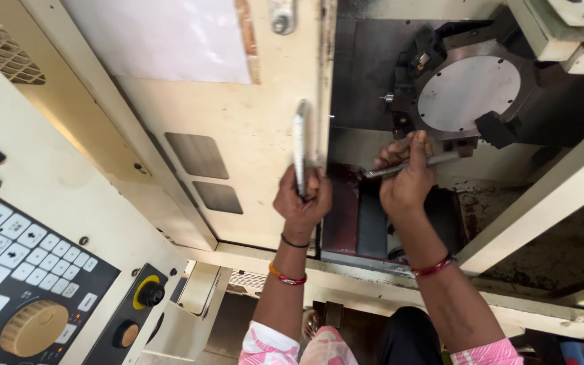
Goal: The person opens a machine door, uses a hex key to adjust internal components, and then closes the door. The task involves precise tool manipulation inside the machine.
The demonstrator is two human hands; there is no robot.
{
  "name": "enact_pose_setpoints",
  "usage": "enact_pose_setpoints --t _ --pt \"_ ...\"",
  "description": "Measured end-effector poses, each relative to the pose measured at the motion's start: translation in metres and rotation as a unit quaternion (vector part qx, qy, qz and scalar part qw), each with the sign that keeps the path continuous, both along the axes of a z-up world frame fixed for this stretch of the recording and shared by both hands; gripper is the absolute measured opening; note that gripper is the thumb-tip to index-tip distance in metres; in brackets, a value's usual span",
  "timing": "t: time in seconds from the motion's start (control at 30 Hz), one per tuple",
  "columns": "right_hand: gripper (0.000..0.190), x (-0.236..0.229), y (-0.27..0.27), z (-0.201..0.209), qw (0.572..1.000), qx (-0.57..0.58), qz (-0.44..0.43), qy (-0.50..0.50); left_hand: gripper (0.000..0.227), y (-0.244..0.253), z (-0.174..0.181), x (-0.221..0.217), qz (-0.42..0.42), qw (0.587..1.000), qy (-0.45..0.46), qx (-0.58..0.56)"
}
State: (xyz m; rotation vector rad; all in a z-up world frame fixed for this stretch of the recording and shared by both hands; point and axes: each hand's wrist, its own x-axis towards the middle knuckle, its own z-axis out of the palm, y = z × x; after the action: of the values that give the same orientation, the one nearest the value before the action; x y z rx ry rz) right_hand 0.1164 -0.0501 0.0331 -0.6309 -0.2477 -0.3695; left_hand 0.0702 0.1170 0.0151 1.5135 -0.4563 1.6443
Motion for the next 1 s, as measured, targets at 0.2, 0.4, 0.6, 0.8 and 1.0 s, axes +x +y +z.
enact_pose_setpoints --t 0.2,0.4,0.6,0.8,1.0 --pt "0.036 0.122 -0.020 -0.079 0.951 0.009 0.026 0.308 0.046 0.036 0.006 0.028 0.027 0.999 -0.028 -0.010" --pt "0.036 0.186 0.025 -0.085 0.924 -0.182 0.017 0.335 0.044 0.085 0.016 0.050 0.074 0.996 -0.020 -0.034" --pt "0.067 0.239 0.093 -0.065 0.927 -0.211 0.066 0.304 0.046 0.146 0.022 0.081 0.078 0.995 -0.032 -0.046" --pt "0.066 0.309 0.163 -0.036 0.912 -0.197 0.052 0.357 0.050 0.204 0.023 0.115 0.123 0.990 -0.026 -0.068" --pt "0.086 0.359 0.227 -0.020 0.926 -0.200 0.153 0.282 0.051 0.240 0.025 0.137 0.163 0.985 -0.026 -0.049"
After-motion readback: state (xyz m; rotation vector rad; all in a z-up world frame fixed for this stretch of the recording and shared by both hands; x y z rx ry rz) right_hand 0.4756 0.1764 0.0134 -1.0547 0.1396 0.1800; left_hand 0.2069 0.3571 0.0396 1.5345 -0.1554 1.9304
